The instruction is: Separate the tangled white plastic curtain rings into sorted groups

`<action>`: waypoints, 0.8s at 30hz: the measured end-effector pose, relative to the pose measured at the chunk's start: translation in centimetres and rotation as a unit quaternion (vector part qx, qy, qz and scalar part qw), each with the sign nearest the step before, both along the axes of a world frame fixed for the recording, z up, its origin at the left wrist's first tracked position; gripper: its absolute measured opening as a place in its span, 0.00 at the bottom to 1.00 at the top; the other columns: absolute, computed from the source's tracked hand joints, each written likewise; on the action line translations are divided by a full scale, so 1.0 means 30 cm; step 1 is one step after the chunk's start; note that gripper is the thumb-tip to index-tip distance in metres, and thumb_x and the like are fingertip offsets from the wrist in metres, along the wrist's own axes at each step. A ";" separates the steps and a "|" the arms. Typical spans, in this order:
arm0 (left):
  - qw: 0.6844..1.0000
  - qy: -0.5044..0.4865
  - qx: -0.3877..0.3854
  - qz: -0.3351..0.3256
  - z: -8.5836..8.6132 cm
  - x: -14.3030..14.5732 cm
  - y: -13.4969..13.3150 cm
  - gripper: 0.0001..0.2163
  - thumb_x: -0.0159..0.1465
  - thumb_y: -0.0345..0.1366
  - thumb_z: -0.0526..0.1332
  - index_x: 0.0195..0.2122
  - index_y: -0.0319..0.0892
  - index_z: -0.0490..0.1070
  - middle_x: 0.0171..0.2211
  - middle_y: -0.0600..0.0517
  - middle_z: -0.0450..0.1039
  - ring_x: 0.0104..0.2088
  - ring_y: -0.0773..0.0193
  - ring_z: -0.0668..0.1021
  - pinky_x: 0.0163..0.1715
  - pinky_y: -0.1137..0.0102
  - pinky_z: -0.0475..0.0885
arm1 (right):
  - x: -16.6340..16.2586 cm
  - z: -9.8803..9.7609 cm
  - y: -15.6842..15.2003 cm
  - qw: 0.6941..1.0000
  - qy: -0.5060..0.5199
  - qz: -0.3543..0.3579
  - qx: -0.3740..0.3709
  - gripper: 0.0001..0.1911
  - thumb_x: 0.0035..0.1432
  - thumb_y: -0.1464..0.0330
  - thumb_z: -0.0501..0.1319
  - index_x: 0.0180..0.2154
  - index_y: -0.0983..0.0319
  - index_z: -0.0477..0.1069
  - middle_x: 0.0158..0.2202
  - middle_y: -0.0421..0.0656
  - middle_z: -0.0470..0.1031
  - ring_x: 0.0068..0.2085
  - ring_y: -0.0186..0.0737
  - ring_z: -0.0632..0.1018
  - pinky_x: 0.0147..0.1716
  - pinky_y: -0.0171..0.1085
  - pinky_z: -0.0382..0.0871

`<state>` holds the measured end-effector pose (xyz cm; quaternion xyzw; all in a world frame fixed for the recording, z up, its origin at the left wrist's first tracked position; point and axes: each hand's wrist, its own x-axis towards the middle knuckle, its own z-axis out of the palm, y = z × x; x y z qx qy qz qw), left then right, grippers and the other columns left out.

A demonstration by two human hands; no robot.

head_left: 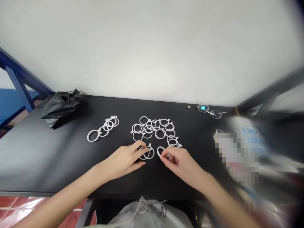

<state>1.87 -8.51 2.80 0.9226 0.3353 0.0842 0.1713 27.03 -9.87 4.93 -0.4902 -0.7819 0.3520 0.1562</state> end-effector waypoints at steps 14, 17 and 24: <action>0.672 -0.441 -0.556 0.214 0.085 0.015 0.164 0.13 0.70 0.42 0.55 0.33 0.39 0.69 0.30 0.54 0.71 0.16 0.78 0.64 0.11 0.82 0.59 | -0.057 -0.025 0.171 0.964 -0.212 0.044 0.156 0.04 0.61 0.76 0.60 0.33 0.64 0.70 0.36 0.46 0.73 0.35 0.42 0.75 0.31 0.36 0.67; 0.544 -0.527 -0.606 0.243 0.074 0.019 0.185 0.12 0.70 0.39 0.55 0.39 0.38 0.74 0.38 0.50 0.74 0.19 0.78 0.68 0.11 0.83 0.63 | -0.048 0.016 0.181 0.974 -0.198 0.052 0.100 0.07 0.62 0.76 0.58 0.31 0.64 0.69 0.34 0.43 0.72 0.31 0.36 0.73 0.29 0.34 0.64; 0.503 -0.519 -0.661 0.202 0.024 0.060 0.139 0.17 0.71 0.41 0.51 0.47 0.36 0.75 0.49 0.41 0.75 0.25 0.69 0.78 0.13 0.79 0.71 | -0.016 0.054 0.171 0.989 0.130 0.000 0.066 0.07 0.64 0.69 0.59 0.32 0.62 0.70 0.30 0.39 0.69 0.29 0.31 0.70 0.25 0.29 0.64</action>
